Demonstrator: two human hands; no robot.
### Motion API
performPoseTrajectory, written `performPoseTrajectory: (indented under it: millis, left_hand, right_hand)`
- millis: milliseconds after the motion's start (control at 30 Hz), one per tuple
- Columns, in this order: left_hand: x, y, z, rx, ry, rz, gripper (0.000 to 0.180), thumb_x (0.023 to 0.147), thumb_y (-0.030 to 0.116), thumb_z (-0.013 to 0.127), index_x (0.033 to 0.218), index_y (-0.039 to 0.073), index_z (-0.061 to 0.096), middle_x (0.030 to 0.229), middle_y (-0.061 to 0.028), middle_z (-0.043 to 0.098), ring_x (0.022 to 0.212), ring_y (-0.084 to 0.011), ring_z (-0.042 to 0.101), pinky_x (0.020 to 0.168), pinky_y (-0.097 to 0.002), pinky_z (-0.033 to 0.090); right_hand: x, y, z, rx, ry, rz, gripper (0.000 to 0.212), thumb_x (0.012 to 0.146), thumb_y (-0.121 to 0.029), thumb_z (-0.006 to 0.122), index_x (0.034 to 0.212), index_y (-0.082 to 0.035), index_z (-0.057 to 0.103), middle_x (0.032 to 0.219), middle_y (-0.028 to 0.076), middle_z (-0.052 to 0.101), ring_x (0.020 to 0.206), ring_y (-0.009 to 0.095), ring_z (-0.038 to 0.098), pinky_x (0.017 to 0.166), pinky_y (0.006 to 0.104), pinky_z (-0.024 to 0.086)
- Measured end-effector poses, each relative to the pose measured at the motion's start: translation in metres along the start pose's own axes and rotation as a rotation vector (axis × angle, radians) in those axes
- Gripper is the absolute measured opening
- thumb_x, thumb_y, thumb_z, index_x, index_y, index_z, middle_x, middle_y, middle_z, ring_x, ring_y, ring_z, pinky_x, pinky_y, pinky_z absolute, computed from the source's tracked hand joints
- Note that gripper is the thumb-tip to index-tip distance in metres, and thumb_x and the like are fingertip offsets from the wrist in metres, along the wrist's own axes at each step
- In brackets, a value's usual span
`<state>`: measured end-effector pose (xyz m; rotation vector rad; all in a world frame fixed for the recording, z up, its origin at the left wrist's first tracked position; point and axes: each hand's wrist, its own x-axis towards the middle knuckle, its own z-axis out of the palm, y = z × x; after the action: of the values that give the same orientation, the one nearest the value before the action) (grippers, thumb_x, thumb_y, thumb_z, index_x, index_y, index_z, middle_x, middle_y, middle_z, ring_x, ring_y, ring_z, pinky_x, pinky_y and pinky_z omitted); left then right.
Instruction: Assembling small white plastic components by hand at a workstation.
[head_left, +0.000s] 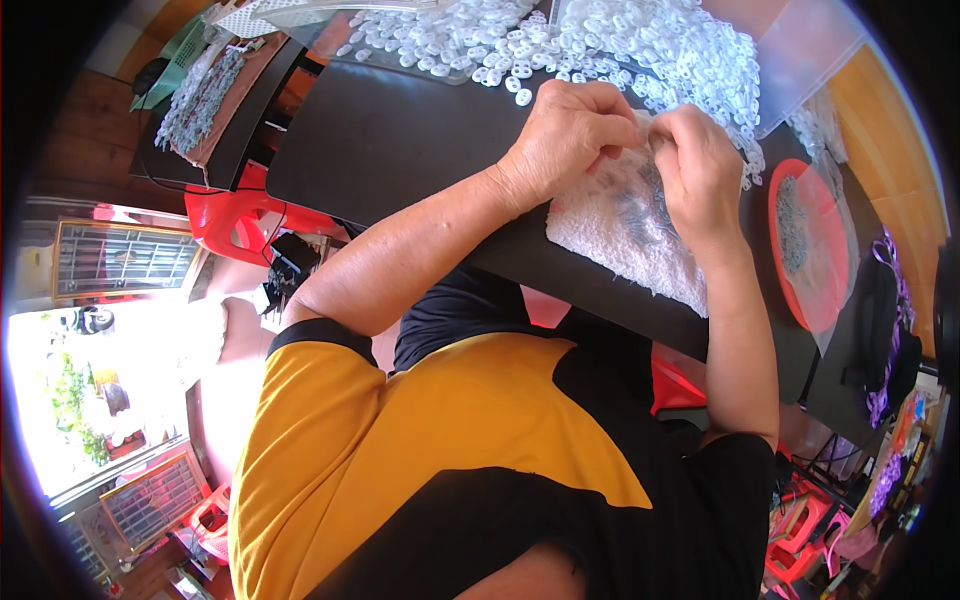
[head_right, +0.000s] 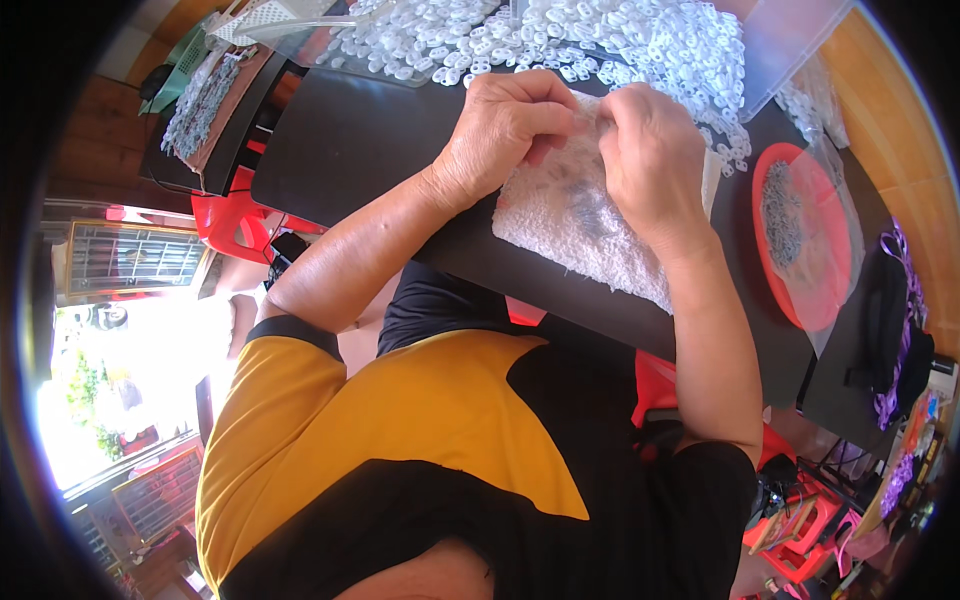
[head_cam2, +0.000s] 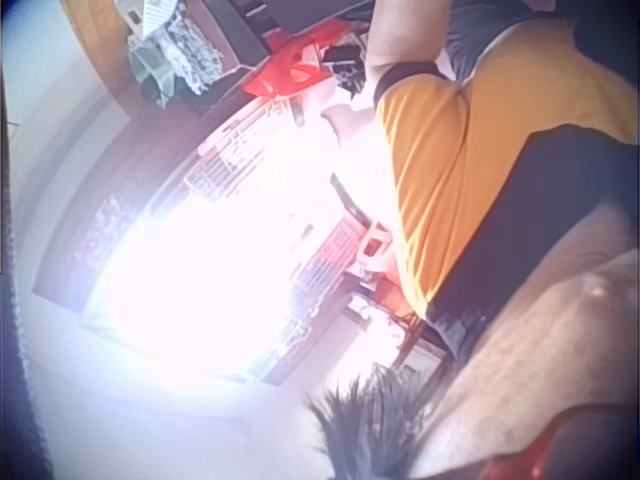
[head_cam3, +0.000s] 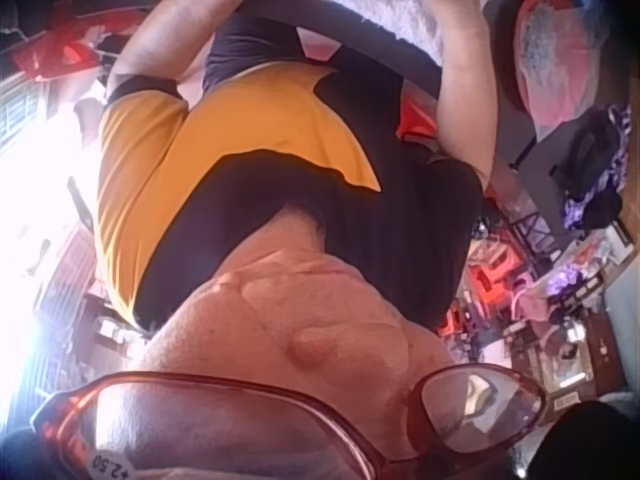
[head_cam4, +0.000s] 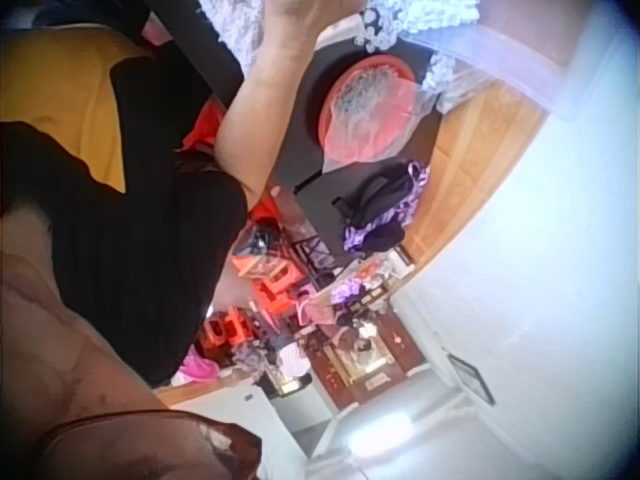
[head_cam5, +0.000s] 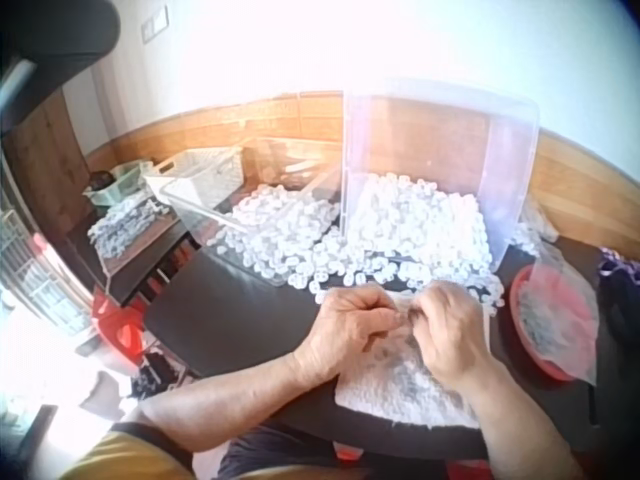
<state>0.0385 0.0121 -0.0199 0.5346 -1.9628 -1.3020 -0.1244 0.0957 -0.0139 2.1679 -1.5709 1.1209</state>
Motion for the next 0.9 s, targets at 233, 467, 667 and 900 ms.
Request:
performPoseTrajectory:
  millis: [233,467,667,900]
  left_hand:
    - [0.005,-0.012,-0.001,0.053,0.094,-0.153,0.012,0.077,0.01,0.069,0.082,0.0,0.068,0.066,-0.0022,0.061,0.057,-0.0069,0.055,0.053,-0.0227,0.045]
    - [0.01,-0.02,-0.009,0.174,0.003,-0.204,0.017,0.071,0.01,0.073,0.084,0.0,0.069,0.071,-0.0036,0.065,0.067,-0.009,0.06,0.063,-0.0253,0.05]
    - [0.008,-0.019,-0.012,0.455,-0.1,-0.041,0.024,0.066,0.013,0.077,0.083,-0.001,0.067,0.08,-0.0095,0.067,0.072,-0.0185,0.063,0.069,-0.0306,0.052]
    - [0.008,-0.019,-0.006,0.603,-0.086,-0.038,0.02,0.069,0.014,0.074,0.081,0.001,0.066,0.08,-0.0121,0.065,0.074,-0.0264,0.065,0.07,-0.0345,0.052]
  right_hand:
    - [0.0,0.008,0.0,0.005,-0.047,0.052,0.012,0.073,0.0,0.059,0.084,-0.005,0.058,0.079,0.009,0.059,0.08,0.032,0.06,0.072,0.0415,0.046]
    - [0.0,0.002,-0.004,-0.073,-0.217,-0.034,0.008,0.072,-0.002,0.062,0.077,-0.007,0.06,0.081,0.005,0.056,0.086,0.027,0.057,0.077,0.0391,0.041]
    - [-0.001,0.006,-0.001,0.001,-0.164,0.032,0.006,0.073,-0.005,0.064,0.077,-0.008,0.061,0.081,0.005,0.054,0.088,0.026,0.057,0.078,0.0385,0.039]
    - [-0.003,0.009,0.004,-0.051,-0.24,-0.028,0.007,0.073,-0.006,0.064,0.078,-0.008,0.06,0.082,0.004,0.055,0.089,0.026,0.057,0.078,0.04,0.039]
